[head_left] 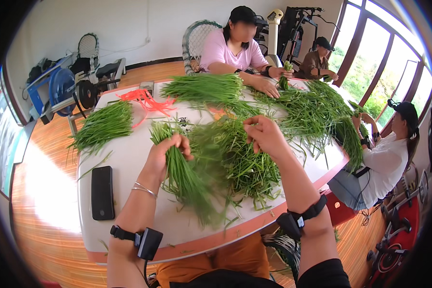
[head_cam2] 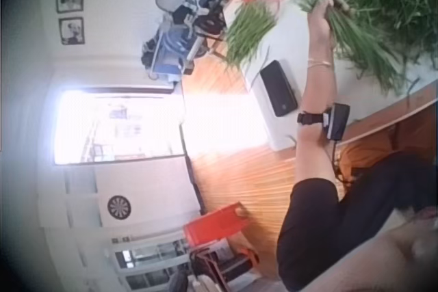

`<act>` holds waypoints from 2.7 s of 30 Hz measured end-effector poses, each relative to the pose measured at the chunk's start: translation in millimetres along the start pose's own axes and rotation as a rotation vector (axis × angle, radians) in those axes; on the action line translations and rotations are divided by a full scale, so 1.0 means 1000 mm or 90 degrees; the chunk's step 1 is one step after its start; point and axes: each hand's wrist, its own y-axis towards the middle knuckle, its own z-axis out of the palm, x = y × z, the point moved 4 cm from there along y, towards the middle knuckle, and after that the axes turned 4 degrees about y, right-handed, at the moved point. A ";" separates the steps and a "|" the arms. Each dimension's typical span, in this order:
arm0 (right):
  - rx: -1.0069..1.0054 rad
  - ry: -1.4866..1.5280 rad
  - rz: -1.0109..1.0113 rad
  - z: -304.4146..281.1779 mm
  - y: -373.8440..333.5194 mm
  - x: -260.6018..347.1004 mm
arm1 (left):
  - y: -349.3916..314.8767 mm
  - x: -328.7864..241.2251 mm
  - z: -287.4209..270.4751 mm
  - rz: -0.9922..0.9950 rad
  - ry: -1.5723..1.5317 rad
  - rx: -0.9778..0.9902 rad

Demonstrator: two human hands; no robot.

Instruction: The person sorts through a pile of green leafy vegetables by hand on a table, picking out individual stems and gathering them into bundles.

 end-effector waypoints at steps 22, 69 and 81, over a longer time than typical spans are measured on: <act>-0.025 -0.239 -0.349 0.068 -0.004 0.050 | -0.004 -0.016 0.033 -0.073 0.032 -0.015; -0.356 -0.486 -0.524 0.046 0.010 0.013 | 0.003 -0.001 -0.009 -0.059 0.037 -0.216; -0.049 -0.805 -0.332 0.083 0.024 0.004 | 0.001 0.001 -0.005 -0.057 0.075 -0.183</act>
